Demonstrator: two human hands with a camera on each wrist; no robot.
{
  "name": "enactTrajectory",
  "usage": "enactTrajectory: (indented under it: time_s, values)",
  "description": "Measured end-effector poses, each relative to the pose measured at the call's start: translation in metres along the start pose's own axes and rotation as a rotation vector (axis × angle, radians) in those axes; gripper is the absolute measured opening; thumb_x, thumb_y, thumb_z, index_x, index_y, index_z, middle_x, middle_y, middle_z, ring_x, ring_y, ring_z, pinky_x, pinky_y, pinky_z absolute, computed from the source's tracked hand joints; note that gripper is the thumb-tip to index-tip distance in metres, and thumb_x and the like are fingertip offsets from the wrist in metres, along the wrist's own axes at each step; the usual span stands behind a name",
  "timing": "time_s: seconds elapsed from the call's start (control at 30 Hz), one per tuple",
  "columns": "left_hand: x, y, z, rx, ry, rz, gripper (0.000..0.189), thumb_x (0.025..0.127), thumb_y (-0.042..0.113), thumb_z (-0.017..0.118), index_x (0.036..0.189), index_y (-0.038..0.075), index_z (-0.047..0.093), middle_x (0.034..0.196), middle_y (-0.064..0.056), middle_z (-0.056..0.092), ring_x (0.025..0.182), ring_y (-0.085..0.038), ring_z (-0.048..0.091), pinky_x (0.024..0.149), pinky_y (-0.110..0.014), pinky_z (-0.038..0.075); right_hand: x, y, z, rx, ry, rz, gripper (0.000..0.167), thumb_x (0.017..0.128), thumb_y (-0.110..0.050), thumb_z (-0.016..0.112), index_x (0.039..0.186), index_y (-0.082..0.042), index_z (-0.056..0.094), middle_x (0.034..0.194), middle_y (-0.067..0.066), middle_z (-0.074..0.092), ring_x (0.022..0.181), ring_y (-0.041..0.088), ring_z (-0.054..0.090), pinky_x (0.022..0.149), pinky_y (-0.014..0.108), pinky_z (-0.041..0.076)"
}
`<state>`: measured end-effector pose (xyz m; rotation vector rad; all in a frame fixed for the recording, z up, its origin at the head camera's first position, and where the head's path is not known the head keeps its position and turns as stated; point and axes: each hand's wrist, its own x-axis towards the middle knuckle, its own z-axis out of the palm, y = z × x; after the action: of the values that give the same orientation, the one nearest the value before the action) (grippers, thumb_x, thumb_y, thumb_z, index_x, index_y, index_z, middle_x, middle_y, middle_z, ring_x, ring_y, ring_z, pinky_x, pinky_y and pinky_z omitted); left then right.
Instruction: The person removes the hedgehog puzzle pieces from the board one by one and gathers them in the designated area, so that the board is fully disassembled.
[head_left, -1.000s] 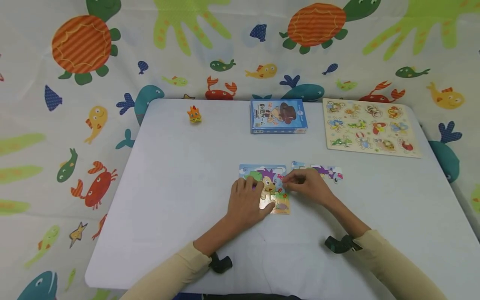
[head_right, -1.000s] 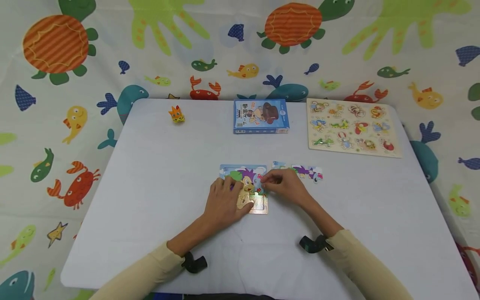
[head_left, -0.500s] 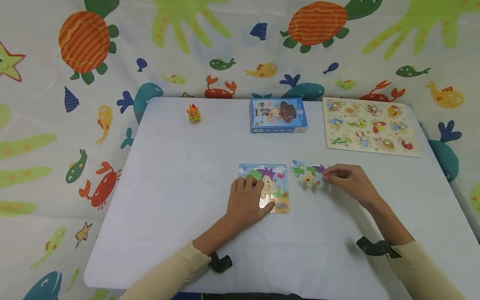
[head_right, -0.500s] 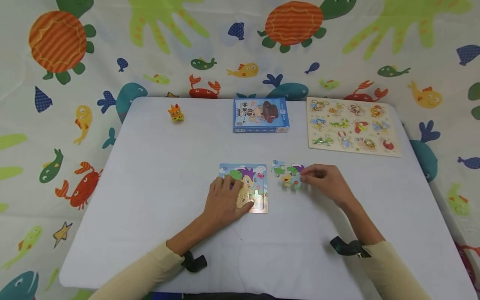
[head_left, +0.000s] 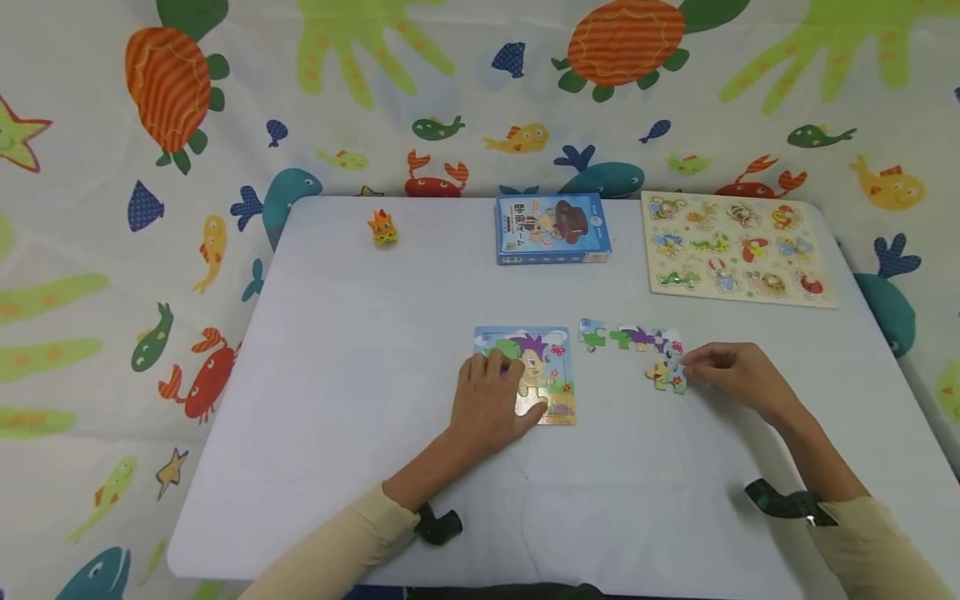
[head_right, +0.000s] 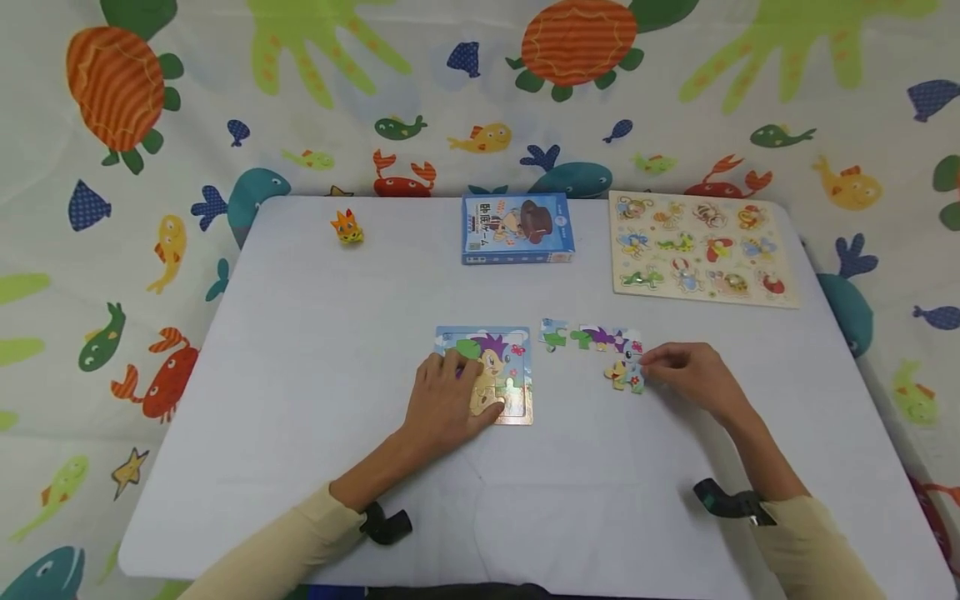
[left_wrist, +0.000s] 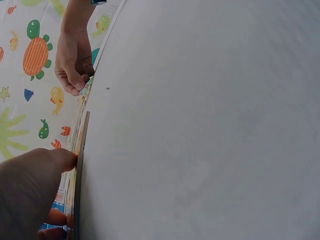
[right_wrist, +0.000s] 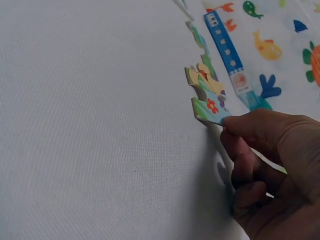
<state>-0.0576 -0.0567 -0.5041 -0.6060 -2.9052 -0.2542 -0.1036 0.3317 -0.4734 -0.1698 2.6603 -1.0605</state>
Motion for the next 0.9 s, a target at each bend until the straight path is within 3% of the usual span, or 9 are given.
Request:
enactTrajectory:
  time_s: [0.4,0.67,0.8,0.9]
  values:
    - [0.000,0.000,0.002,-0.003,0.006,0.001,0.061,0.085,0.068,0.055,0.113,0.014,0.059,0.106,-0.008,0.049,0.088,-0.026,0.042,0.085,-0.042,0.038,0.007,-0.001,0.004,-0.121,0.013,-0.030,0.013,0.091,-0.015,0.070,0.097,-0.006,0.077,0.083,0.002,0.066,0.078,0.021,0.052,0.063,0.025,0.042]
    - [-0.001,-0.001,0.003,-0.001,0.012,-0.004,0.061,0.085,0.068,0.054,0.113,0.014,0.059,0.107,-0.007,0.049,0.088,-0.025,0.041,0.084,-0.041,0.037,0.003,-0.007,0.003,-0.090,0.035,-0.040,0.017,0.093,-0.021,0.071,0.100,-0.007,0.077,0.094,0.006,0.070,0.080,0.021,0.053,0.061,0.024,0.042]
    - [-0.002,-0.001,0.005,-0.005,0.018,0.008,0.061,0.086,0.069,0.053,0.115,0.015,0.059,0.108,-0.007,0.049,0.089,-0.025,0.041,0.083,-0.041,0.037,0.006,-0.024,0.010,-0.071,0.076,-0.086,0.018,0.092,-0.025,0.072,0.099,-0.009,0.077,0.089,0.004,0.068,0.076,0.019,0.053,0.057,0.025,0.042]
    - [-0.003,-0.002,0.006,-0.005,0.034,0.006,0.062,0.086,0.069,0.053,0.116,0.015,0.058,0.108,-0.006,0.049,0.089,-0.025,0.041,0.083,-0.040,0.037,0.017,-0.050,0.028,-0.079,0.062,-0.183,0.015,0.091,-0.021,0.074,0.099,-0.010,0.077,0.085,0.000,0.066,0.073,0.018,0.054,0.057,0.026,0.043]
